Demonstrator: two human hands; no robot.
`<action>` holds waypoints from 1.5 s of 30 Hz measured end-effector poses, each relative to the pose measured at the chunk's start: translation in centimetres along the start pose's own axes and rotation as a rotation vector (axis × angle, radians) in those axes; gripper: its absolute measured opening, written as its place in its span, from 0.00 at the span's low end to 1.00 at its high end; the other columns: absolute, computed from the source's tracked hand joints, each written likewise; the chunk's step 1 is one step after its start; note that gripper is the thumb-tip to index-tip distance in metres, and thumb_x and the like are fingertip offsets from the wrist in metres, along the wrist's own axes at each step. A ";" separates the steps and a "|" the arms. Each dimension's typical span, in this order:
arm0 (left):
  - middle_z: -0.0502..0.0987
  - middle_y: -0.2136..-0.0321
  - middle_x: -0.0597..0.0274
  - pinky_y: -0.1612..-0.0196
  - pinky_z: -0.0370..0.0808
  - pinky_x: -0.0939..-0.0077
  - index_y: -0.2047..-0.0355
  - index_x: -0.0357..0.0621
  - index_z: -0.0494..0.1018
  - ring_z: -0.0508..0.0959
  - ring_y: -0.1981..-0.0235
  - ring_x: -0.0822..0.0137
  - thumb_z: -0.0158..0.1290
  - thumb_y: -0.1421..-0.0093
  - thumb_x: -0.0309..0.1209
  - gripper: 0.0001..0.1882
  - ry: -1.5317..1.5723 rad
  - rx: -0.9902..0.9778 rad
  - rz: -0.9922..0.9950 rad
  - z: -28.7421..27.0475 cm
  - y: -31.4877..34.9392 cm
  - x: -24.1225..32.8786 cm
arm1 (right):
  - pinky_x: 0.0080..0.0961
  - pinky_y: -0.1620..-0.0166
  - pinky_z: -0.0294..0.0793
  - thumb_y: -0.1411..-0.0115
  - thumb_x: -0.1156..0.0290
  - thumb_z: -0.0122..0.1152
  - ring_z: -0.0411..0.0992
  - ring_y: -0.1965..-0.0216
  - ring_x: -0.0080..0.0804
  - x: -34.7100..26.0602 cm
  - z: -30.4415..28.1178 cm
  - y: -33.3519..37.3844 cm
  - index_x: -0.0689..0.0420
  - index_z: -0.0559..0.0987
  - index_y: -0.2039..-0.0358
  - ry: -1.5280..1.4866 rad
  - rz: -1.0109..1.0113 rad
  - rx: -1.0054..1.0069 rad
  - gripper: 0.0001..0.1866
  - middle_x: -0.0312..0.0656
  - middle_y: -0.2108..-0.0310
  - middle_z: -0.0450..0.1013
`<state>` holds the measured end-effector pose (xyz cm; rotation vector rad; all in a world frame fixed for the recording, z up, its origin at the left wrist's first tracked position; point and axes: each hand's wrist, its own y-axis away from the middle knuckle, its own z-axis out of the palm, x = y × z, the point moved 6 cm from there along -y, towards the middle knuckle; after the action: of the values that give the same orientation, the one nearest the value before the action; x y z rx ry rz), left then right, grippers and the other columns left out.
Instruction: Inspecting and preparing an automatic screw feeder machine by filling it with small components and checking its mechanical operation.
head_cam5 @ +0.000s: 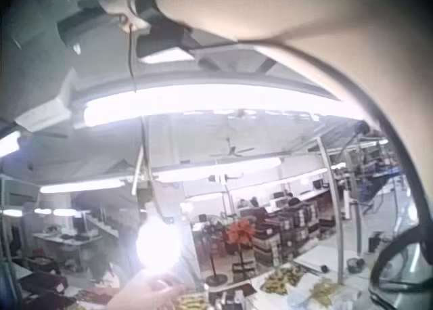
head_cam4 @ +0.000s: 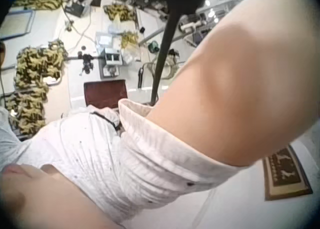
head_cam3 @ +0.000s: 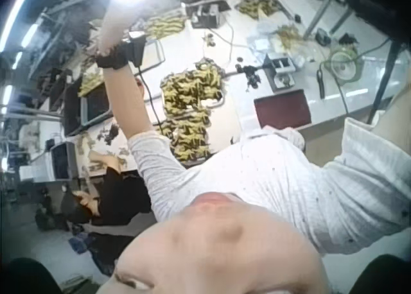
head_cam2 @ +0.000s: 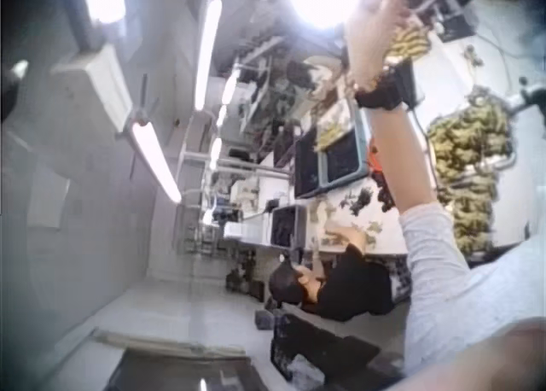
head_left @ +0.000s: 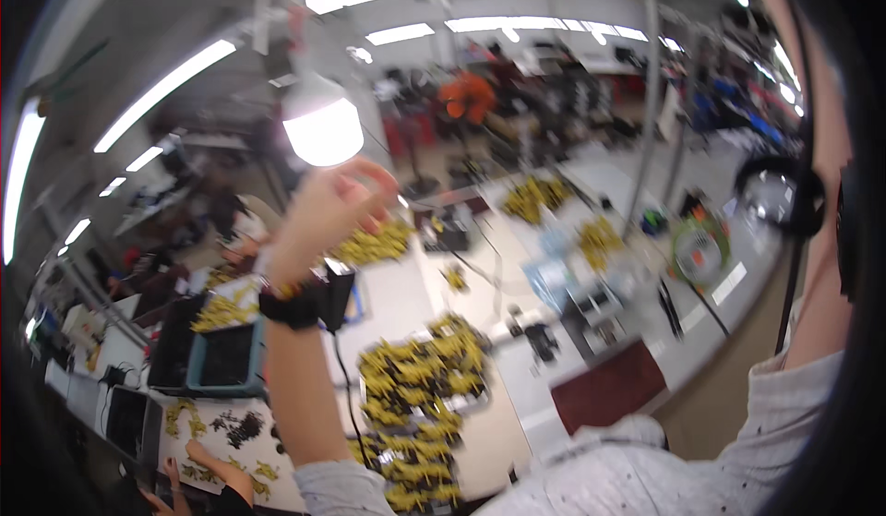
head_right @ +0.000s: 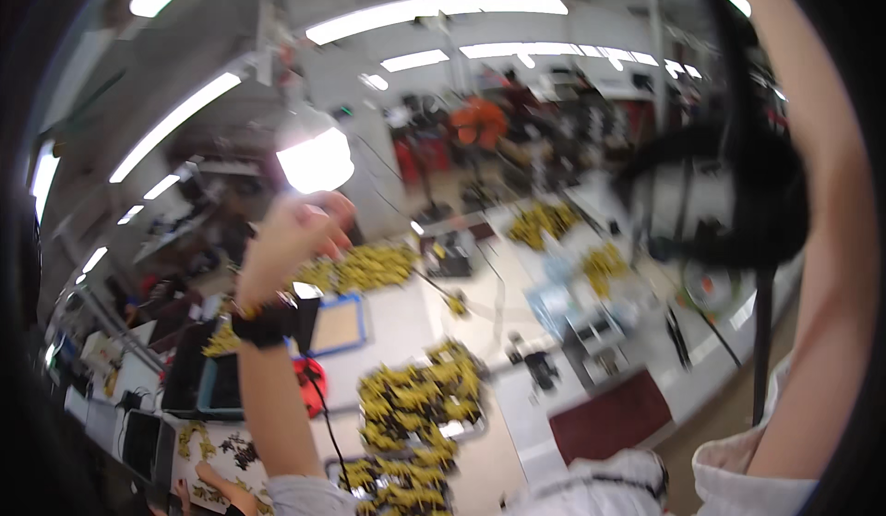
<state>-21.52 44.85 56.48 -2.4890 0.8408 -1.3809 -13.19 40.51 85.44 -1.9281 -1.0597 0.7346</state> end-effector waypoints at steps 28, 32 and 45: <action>0.72 0.64 0.33 0.54 0.65 0.68 0.63 0.20 0.69 0.71 0.57 0.46 0.45 0.54 0.62 0.45 -0.955 1.345 0.161 -34.3 5.4 27.9 | 0.38 0.56 0.65 0.48 0.48 0.50 0.68 0.59 0.55 -13.1 -2.5 -9.9 0.67 0.77 0.69 0.206 -0.655 0.298 0.28 0.61 0.66 0.71; 0.70 0.61 0.31 0.52 0.64 0.67 0.61 0.19 0.68 0.69 0.53 0.44 0.44 0.54 0.63 0.46 -1.078 1.358 0.080 -34.2 4.3 29.1 | 0.38 0.56 0.65 0.46 0.50 0.46 0.69 0.59 0.53 -9.5 -4.9 -6.1 0.67 0.77 0.71 0.296 -0.446 0.249 0.27 0.60 0.66 0.71; 0.68 0.57 0.31 0.49 0.64 0.61 0.59 0.20 0.67 0.67 0.51 0.43 0.43 0.52 0.62 0.45 -0.969 1.565 0.072 -33.6 5.1 28.0 | 0.36 0.54 0.66 0.45 0.47 0.40 0.70 0.59 0.48 -2.7 -5.9 -0.7 0.64 0.77 0.67 0.521 -0.315 -0.032 0.30 0.56 0.63 0.72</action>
<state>-39.66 29.12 93.32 -1.3814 -0.3341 -0.2589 -10.20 36.29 89.32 -1.7788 -1.0059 0.0311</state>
